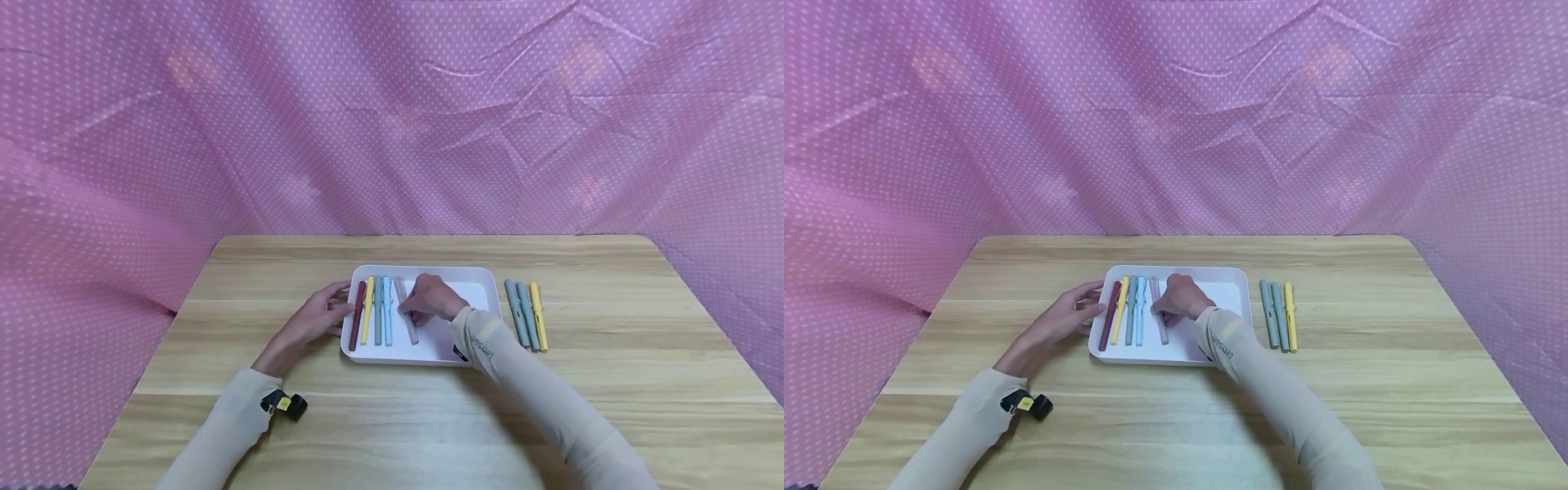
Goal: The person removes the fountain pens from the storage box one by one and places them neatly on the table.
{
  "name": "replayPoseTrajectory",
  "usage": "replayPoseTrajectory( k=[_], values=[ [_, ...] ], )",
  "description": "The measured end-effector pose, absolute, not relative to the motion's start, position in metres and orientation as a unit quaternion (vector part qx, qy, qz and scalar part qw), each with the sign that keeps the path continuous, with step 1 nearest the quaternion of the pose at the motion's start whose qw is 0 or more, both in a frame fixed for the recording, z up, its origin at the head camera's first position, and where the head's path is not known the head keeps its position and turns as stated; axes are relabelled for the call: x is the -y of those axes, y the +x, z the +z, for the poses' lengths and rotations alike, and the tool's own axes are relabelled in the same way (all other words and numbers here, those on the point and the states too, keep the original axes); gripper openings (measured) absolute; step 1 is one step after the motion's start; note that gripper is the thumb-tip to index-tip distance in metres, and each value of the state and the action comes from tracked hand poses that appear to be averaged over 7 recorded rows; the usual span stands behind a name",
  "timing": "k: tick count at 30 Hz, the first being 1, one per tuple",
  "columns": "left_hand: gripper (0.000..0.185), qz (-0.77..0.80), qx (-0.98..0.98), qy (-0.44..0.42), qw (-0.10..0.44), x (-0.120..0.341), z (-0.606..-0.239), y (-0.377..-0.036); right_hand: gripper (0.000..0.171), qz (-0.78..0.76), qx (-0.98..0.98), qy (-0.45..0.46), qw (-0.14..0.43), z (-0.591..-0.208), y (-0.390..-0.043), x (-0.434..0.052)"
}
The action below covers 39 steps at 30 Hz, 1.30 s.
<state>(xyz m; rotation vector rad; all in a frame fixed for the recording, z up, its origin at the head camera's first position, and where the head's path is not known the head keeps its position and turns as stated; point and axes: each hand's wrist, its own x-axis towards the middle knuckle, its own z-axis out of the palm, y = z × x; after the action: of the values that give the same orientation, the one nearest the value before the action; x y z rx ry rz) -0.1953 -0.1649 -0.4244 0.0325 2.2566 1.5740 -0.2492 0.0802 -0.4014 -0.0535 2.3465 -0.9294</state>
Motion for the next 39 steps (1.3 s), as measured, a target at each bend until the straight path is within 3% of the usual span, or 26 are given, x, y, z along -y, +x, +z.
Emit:
replayPoseTrajectory(
  k=[15,39],
  values=[
    [0.062,0.563,-0.804,0.012,0.191,0.164,-0.425,-0.196,0.015,-0.421,-0.848,-0.037,0.320,-0.400,-0.251,-0.099],
    [0.062,0.560,-0.806,0.013,0.190,0.164,-0.424,-0.196,0.022,-0.507,-0.817,-0.052,0.269,-0.378,-0.247,-0.134]
  ],
)
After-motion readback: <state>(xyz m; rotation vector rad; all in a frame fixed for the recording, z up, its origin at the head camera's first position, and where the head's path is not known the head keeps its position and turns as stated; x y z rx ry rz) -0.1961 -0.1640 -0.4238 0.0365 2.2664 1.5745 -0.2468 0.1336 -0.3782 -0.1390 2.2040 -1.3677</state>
